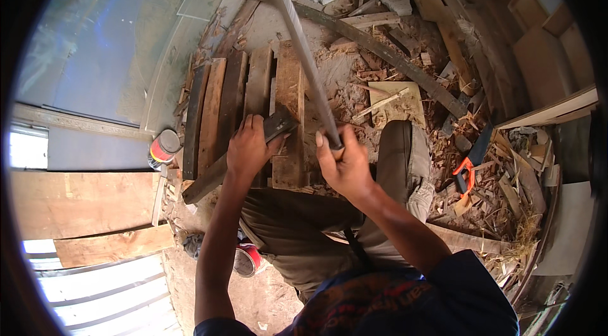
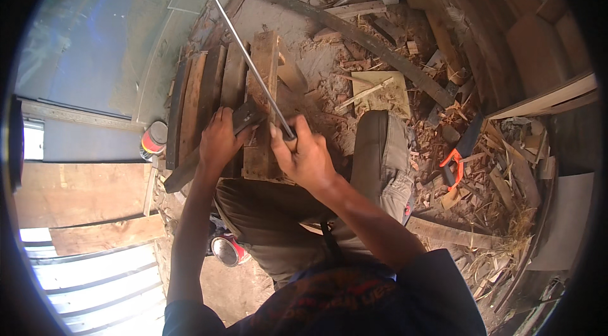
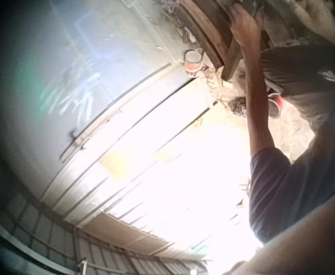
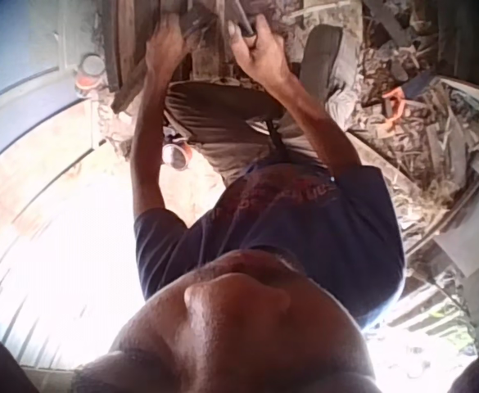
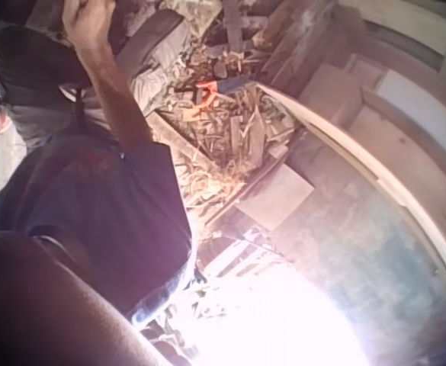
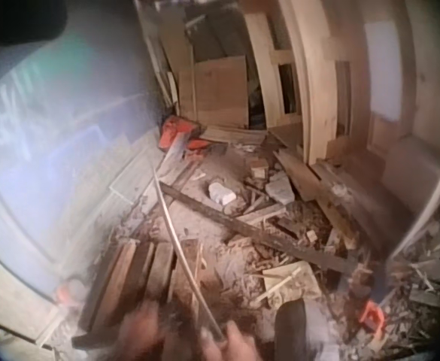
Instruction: The person assembles a wooden structure by first filing a small wooden piece, then arranging several wooden planks into a frame. They use a hammer to secure the pieces together, adjusting the alignment as needed.
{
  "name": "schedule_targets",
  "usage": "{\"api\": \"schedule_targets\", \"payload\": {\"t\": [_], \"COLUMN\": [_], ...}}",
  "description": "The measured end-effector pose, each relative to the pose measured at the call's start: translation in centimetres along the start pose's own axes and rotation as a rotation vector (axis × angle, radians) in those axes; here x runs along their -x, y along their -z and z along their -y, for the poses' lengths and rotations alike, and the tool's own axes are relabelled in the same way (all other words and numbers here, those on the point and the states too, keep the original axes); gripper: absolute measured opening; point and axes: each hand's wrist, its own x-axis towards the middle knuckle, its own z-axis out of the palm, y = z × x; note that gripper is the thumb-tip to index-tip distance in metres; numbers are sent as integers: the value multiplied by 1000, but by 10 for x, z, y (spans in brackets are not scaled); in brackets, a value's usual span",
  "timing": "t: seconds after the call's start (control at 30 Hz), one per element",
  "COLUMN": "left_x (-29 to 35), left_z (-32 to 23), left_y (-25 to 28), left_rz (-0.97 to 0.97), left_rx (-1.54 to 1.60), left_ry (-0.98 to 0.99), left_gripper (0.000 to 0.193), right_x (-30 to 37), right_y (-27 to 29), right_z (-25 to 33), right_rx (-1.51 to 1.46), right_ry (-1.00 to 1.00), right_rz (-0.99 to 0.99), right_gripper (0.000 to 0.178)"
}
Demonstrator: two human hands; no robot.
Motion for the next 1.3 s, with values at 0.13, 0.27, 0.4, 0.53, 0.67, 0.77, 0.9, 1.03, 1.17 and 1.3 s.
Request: {"api": "schedule_targets", "payload": {"t": [0.13, 0.27, 0.4, 0.53, 0.67, 0.77, 0.9, 1.03, 1.17, 1.3], "left_x": [0, 2, 3, -5, 2, 3, 0, 10, 5, -3], "left_z": [0, 5, 4, 2, 3, 4, 1, 4, 1, -5], "left_y": [1, 2, -4, -2, 3, 0, 0, 2, 1, 0], "left_rz": [-36, -40, -30, -46, -22, -1, 19, -10, 23, -14], "left_rx": [-24, -20, -3, -31, -14, 4, -18, -10, 17, 5], "left_ry": [-3, -4, -7, 1, 9, 13, 4, 20, 31, -4], "left_gripper": [60, 60, 60, 59, 60, 60, 60, 60, 61, 60], "right_x": [6, -21, -18, -7, -7, -16, -1, 0, -16, 0], "right_y": [-14, 14, 14, 0, 16, 15, -18, -6, 15, -19], "right_z": [-68, 10, 11, -50, 3, 13, -65, -38, 9, -73], "right_rx": [240, -11, 1, 173, -59, -150, 112, 4, -245, 249], "right_ry": [50, 29, -4, -85, -24, 113, -12, -97, 25, 81], "right_rz": [60, -50, 12, 193, 1, -122, 101, 89, -94, 127], "right_gripper": [37, 34, 36, 42, 30, 29, 27, 39, 43, 40]}}
